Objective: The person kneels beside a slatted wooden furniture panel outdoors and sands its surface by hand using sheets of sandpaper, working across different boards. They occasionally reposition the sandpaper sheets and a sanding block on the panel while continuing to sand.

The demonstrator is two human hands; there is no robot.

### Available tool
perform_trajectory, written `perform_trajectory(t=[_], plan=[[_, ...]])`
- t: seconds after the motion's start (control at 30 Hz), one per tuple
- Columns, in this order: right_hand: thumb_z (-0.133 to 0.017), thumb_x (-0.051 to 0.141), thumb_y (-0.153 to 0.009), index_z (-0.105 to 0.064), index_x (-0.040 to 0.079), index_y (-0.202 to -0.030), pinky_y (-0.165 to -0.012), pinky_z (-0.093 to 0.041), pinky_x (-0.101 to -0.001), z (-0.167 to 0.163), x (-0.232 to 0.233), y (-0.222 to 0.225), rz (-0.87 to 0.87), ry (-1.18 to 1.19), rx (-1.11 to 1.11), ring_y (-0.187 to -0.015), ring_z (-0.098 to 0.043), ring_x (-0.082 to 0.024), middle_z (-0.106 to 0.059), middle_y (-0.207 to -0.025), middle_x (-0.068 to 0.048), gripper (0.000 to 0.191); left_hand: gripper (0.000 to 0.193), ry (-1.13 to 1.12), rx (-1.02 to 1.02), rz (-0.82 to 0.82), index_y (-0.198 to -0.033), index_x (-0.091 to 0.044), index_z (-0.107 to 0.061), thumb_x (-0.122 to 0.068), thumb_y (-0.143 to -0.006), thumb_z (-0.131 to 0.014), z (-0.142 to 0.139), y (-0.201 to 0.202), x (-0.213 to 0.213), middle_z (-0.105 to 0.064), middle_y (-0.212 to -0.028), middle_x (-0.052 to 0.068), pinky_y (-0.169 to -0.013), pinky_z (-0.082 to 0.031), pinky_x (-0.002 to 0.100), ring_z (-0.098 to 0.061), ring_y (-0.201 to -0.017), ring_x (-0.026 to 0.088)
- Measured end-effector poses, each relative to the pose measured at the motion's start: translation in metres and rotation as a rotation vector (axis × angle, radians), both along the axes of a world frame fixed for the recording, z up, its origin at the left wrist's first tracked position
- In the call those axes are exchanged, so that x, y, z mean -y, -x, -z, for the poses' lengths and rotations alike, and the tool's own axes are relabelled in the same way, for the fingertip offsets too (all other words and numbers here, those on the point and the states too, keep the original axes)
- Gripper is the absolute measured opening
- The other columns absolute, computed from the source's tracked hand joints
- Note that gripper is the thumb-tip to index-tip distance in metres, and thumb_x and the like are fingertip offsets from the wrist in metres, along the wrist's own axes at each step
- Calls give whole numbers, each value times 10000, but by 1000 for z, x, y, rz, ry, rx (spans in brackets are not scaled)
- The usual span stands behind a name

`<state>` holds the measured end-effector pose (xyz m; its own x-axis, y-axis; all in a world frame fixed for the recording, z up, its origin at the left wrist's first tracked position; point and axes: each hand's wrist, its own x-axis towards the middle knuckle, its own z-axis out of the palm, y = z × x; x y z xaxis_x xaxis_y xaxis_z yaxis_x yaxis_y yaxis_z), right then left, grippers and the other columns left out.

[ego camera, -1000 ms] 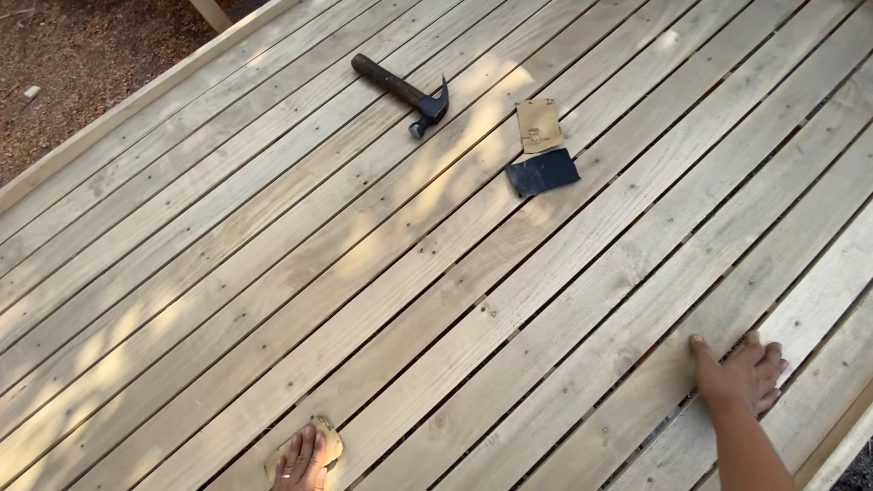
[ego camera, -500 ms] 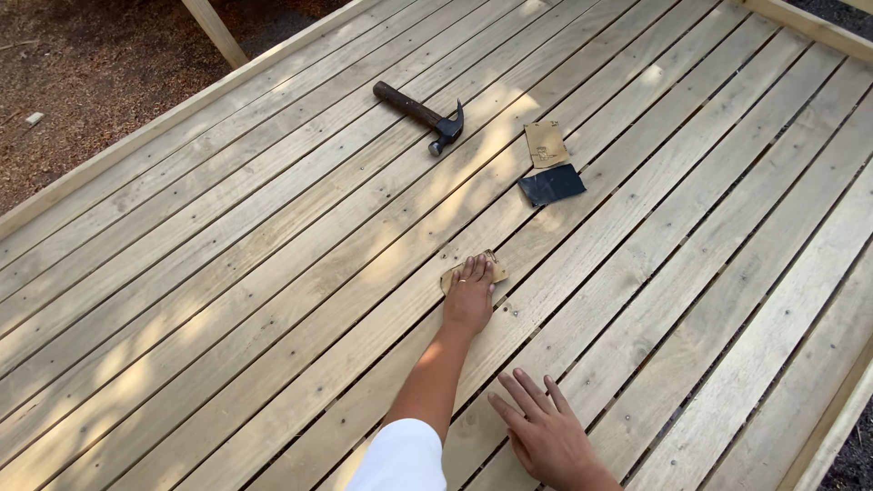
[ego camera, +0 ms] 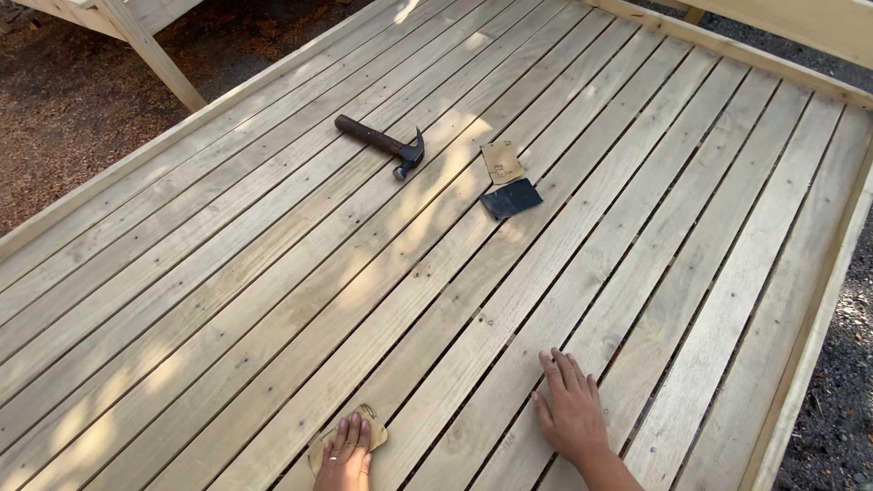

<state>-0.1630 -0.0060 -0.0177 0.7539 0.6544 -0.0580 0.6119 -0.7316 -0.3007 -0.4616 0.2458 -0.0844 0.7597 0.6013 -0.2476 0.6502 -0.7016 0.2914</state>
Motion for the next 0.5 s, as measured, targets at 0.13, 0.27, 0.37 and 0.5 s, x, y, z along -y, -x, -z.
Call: perform_trajectory(t=[0.13, 0.27, 0.37, 0.5], plan=[[-630, 315, -877, -270, 228, -1610, -1185, -197, -574, -26, -39, 10, -61, 30, -76, -1502, -210, -295, -275, -1663, -67, 822, 584, -64, 227, 95, -1524, -113, -407, -201, -957, -515, -20, -100, -3, -322, -1633, 62, -1200, -262, 509, -281, -1520, 284], [-631, 303, -889, -309, 203, -1573, -1180, -233, -573, -38, -52, 19, -75, -95, -19, -1501, -253, -312, -330, -1588, -81, 763, 534, -38, 327, 152, -1527, -61, -415, -208, -1016, -473, -55, -235, -20, -336, -1637, 103, -1214, -238, 523, -274, -1523, 304], [-623, 297, -886, -325, 201, -1550, -1181, -240, -566, -33, -31, 22, -53, -84, 27, -1490, -281, -312, -347, -1588, -89, 734, 542, -19, 271, 166, -1535, -77, -386, -221, -1018, -458, -74, -300, -24, -283, -1659, 74, -1219, -202, 517, -229, -1533, 282], [-607, 307, -899, -327, 208, -1544, -1192, -267, -516, -21, 11, 8, 155, 31, -20, -1446, -348, -294, -349, -1581, -89, 710, 529, 7, 218, 257, -1533, -95, -401, -229, -1025, -461, -72, -279, -9, -282, -1665, 68, -1240, -207, 475, -230, -1547, 246]])
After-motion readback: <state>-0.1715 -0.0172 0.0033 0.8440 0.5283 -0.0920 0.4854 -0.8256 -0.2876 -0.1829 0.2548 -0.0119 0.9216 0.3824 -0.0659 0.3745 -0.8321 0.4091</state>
